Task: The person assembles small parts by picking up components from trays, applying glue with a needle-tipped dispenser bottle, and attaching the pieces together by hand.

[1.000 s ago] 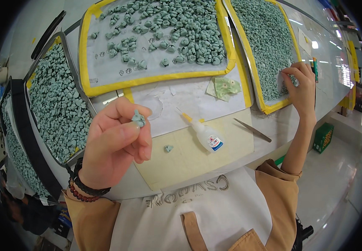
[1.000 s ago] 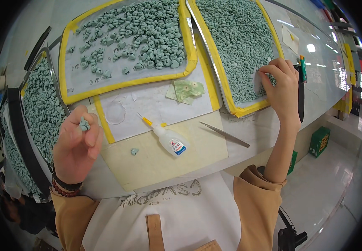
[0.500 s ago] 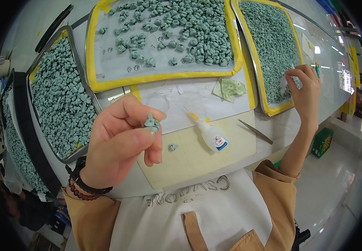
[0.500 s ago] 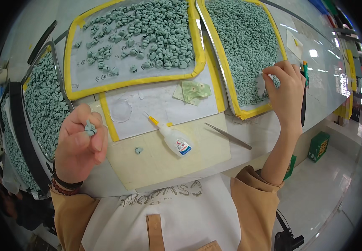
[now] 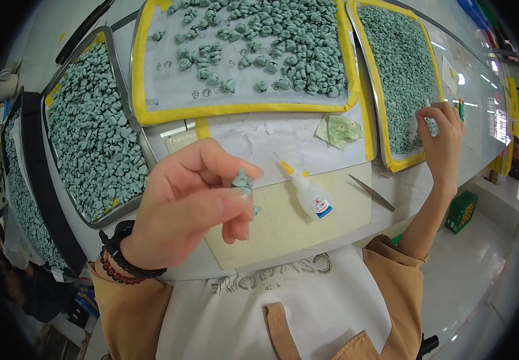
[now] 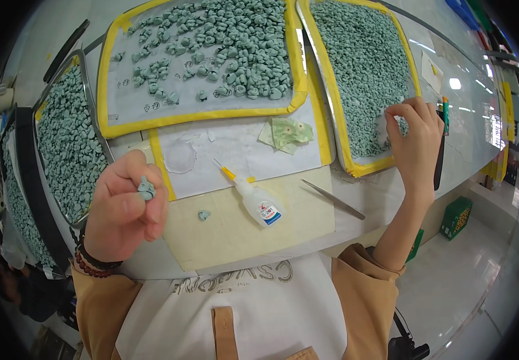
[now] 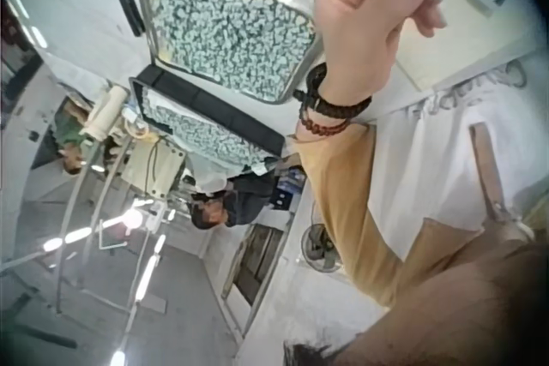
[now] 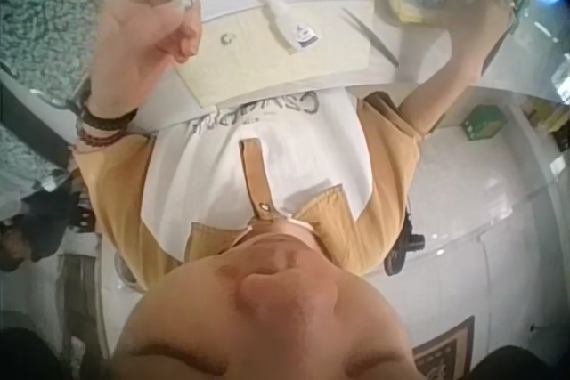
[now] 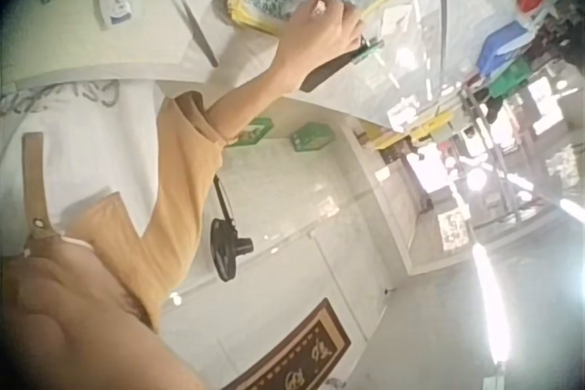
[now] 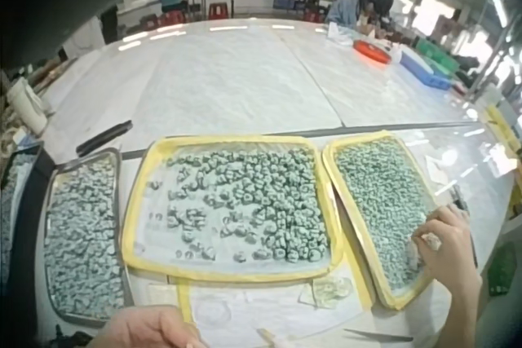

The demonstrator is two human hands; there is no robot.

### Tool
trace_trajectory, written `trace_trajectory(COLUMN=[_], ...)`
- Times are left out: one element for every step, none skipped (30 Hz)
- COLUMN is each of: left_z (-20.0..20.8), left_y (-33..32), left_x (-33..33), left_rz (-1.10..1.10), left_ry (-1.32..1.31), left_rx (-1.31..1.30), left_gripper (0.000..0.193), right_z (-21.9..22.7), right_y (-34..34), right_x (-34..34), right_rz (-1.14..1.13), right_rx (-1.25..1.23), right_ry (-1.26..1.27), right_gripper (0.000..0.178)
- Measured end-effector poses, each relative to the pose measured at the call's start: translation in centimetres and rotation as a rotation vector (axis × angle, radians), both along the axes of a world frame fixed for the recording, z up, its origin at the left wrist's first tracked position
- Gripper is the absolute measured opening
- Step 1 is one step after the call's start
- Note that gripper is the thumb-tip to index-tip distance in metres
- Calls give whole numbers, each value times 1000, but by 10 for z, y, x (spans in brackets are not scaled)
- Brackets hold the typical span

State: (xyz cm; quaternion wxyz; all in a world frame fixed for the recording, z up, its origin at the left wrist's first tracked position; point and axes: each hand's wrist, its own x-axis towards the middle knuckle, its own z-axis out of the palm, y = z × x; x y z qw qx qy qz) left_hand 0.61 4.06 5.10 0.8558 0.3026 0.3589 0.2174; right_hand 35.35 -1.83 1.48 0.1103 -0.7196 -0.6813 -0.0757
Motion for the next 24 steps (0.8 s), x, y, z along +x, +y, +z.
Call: trace_trajectory(left_z=[1,2,3,4,6,7,5,5,8,11,13,12,11,10,9,9,9,9,9,9,10,10,11,10], left_y=[-2,-2,-4,-4,-6,-8,-10,-11,-14,-16,-17,-17,-16,-16,-16,-15,-16,-16,-16,-16,-16,-17,-17,-17], left_x=[2,2,1,4,6,7,7,6,6,6,5,5,5,5,5,5,5,4,4,3,3,3,3,3], left_rz=[-32,-63,-93,-98,-112,-120,-121,-116,-98,-79,-60,-59,-73,-87,-101,-99,-92,-85,-78,-76,-75,-77,-78,-78], left_ry=[1,2,5,15,-14,-44,-68,-54,-60,-66,-74,-73,-79,-85,-91,-91,-80,-70,-59,-59,-40,-22,-4,-4], left_rx=[-13,-27,-40,-42,-79,-108,-144,-146,-163,-181,-198,-204,-176,-147,-118,-122,-120,-119,-117,-119,-100,-81,-61,-62], left_gripper=[20,19,19,19,19,20,22,22,24,26,28,28,29,30,31,31,31,31,31,31,31,30,30,30], right_z=[4,13,25,39,51,58,58,54,53,53,52,51,50,51,51,52,51,51,50,50,49,49,49,48], right_y=[-2,-3,-4,-9,-12,-12,-11,-7,-5,-6,-8,-9,-10,-11,-12,-13,-13,-13,-13,-13,-13,-13,-13,-13], right_x=[-5,-20,-42,-67,-89,-101,-112,-128,-139,-144,-148,-150,-152,-155,-157,-159,-161,-162,-164,-165,-166,-167,-168,-169], right_rz=[23,47,71,120,167,323,485,526,570,576,560,537,515,516,503,490,479,481,483,485,486,486,479,471], right_rx=[43,100,157,194,232,211,184,170,159,161,169,170,171,166,175,183,192,189,187,186,186,184,187,189], right_ry=[31,154,281,425,570,612,659,688,711,718,689,657,623,625,586,546,507,509,497,484,471,472,458,444], right_gripper=[8,10,12,13,13,12,13,13,13,13,13,13,12,12,13,13,14,14,14,15,15,15,15,15])
